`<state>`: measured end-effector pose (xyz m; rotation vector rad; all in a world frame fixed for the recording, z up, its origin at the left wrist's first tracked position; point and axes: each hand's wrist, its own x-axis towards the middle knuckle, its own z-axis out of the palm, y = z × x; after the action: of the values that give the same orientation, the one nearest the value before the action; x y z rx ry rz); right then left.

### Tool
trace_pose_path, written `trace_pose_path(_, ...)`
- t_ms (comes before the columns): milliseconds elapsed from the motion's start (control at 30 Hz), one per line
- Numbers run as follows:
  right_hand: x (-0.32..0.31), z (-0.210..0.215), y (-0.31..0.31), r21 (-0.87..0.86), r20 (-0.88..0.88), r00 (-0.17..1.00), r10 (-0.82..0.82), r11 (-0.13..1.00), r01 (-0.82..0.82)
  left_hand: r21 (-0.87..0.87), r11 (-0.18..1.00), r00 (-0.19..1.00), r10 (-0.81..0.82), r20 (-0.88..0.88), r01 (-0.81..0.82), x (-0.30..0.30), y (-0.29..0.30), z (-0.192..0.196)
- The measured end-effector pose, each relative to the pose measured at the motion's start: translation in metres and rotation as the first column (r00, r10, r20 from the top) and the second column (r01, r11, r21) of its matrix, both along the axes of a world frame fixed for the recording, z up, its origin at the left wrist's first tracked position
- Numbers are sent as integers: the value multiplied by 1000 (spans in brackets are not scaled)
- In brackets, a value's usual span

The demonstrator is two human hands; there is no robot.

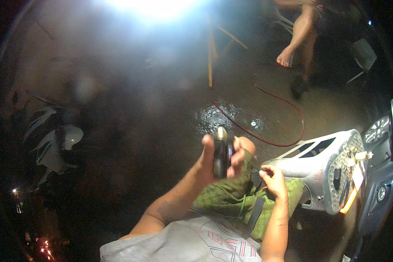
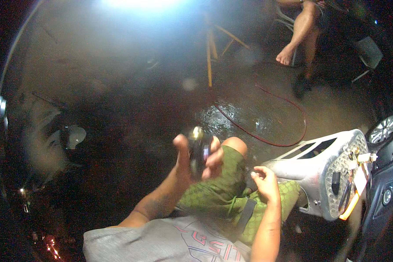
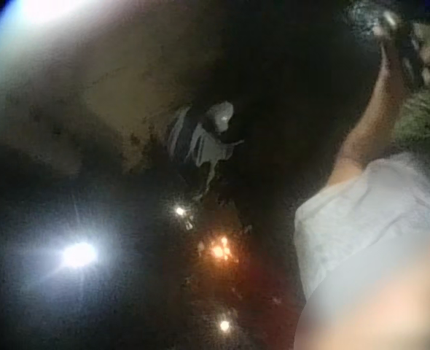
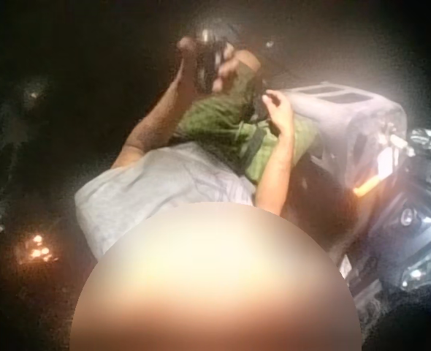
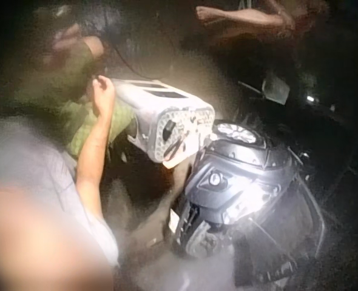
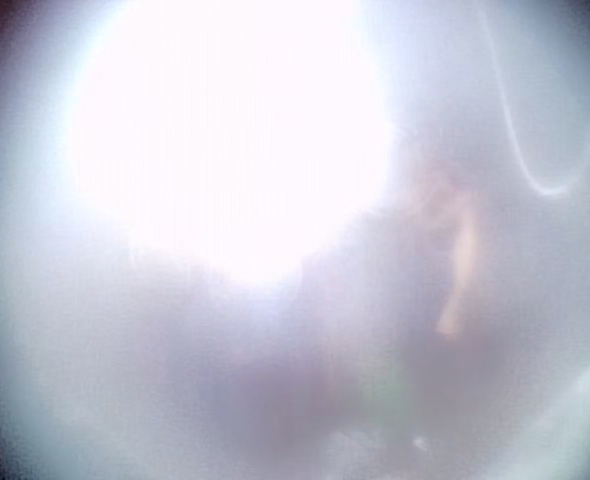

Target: The person sits on the floor and assembles a small mechanical component by hand. They attach a small part to a cylindrical object, then insert a yellow cylindrical piece, and finally secure a small metal ring onto the assembly.

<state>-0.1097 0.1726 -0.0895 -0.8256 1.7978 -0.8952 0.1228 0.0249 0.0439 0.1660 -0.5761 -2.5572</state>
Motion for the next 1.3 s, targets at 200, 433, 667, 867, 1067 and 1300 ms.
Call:
trace_pose_path(200, -1, 2, -1, -13, -15, 1000, 10, 1000, -10, -472, 833, 456, 553, 698, -287, 12, -46, -32)
trace_pose_path(433, 1, 0, -2, -84, -26, 1000, 1, 996, -3, -985, 75, 331, 935, 124, 158, -5, -23, 11)
trace_pose_path(667, 4, -1, 1, -5, -20, 999, -40, 999, 40, -908, -397, 465, 835, -295, 136, -30, -9, 63)
trace_pose_path(867, 7, -2, 0, 7, -64, 998, -3, 1000, 4, -928, -370, 490, 818, -303, 44, -26, 2, 76)
trace_pose_path(1067, 7, -2, 0, 34, -65, 998, -20, 999, 22, -942, -333, 508, 819, -267, 41, -19, 5, 73)
trace_pose_path(1300, 6, -10, 0, -13, -83, 996, -9, 1000, 8, -937, -348, 522, 808, -274, 46, -16, 5, 75)
